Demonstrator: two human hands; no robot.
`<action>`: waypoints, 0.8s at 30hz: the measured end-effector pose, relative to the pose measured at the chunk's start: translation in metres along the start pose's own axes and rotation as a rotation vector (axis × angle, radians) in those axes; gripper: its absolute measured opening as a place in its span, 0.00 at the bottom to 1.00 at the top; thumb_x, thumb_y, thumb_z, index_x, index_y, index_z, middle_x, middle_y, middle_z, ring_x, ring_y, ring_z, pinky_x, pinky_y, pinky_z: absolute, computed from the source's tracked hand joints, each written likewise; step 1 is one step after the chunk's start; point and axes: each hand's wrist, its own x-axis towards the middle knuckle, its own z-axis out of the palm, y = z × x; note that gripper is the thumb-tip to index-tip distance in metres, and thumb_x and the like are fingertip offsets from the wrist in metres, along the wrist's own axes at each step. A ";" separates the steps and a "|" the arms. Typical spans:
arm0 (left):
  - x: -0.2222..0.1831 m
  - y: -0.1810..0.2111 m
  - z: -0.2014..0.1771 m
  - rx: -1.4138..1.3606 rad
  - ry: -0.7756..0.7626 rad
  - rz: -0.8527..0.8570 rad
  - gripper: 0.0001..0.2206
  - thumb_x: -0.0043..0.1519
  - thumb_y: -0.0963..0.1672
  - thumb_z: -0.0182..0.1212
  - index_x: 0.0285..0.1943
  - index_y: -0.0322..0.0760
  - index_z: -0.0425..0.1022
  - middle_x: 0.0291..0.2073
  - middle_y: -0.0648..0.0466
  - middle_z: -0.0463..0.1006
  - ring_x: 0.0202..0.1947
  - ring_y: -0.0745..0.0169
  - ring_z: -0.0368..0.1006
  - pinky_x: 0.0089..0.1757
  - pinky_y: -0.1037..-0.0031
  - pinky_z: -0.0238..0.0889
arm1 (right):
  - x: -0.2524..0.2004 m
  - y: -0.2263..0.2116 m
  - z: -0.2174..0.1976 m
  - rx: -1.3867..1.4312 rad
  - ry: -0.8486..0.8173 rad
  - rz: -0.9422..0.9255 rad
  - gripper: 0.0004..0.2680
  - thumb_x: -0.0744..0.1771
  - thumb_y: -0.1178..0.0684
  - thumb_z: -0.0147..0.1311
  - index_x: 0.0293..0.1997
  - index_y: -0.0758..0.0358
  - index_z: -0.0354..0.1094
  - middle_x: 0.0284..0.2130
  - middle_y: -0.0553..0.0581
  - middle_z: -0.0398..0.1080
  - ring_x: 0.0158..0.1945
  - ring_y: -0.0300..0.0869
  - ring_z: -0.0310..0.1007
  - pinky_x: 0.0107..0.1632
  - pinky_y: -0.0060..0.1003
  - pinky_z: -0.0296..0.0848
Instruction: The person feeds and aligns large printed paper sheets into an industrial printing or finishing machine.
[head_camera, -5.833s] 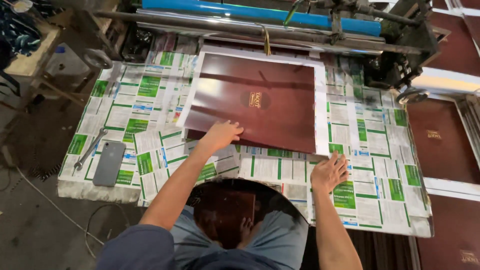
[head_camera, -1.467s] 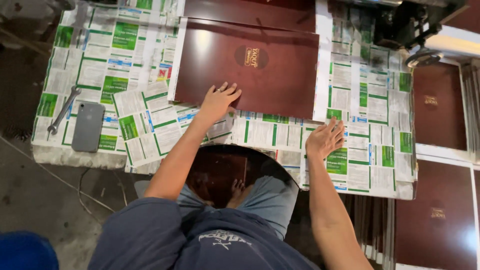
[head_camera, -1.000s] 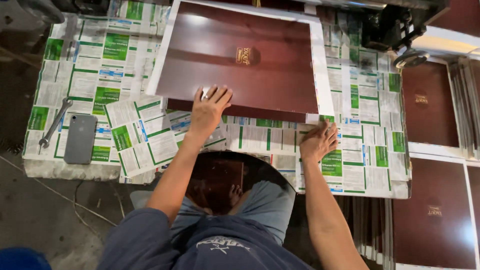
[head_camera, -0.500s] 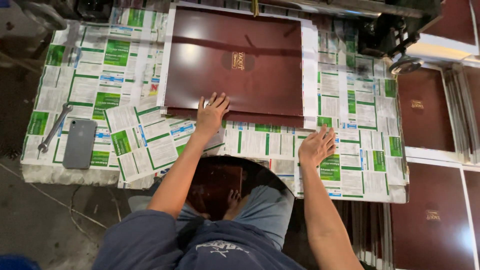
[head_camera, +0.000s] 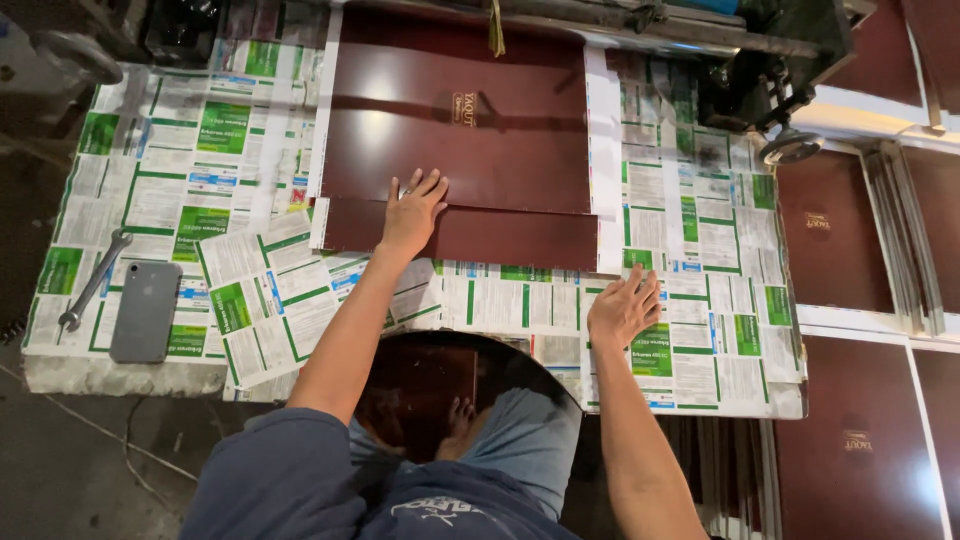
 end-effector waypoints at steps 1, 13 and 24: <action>0.005 -0.001 0.000 -0.001 0.002 0.003 0.20 0.67 0.47 0.57 0.68 0.43 0.71 0.69 0.54 0.69 0.70 0.47 0.61 0.64 0.39 0.47 | 0.002 -0.002 -0.001 0.000 0.004 0.001 0.17 0.71 0.52 0.43 0.70 0.60 0.58 0.69 0.67 0.55 0.73 0.59 0.49 0.68 0.62 0.47; 0.043 -0.014 0.017 0.140 -0.028 -0.044 0.25 0.67 0.47 0.56 0.75 0.44 0.62 0.74 0.51 0.57 0.73 0.44 0.49 0.63 0.31 0.35 | -0.005 -0.003 -0.002 0.005 0.035 -0.013 0.17 0.71 0.53 0.44 0.70 0.61 0.59 0.68 0.66 0.57 0.72 0.59 0.51 0.68 0.61 0.48; 0.004 0.058 -0.052 0.024 0.357 -0.082 0.35 0.65 0.52 0.62 0.81 0.45 0.54 0.80 0.45 0.47 0.79 0.39 0.42 0.69 0.34 0.28 | -0.001 -0.002 -0.001 -0.010 0.072 -0.005 0.17 0.70 0.52 0.46 0.69 0.60 0.61 0.68 0.65 0.58 0.72 0.58 0.52 0.68 0.61 0.49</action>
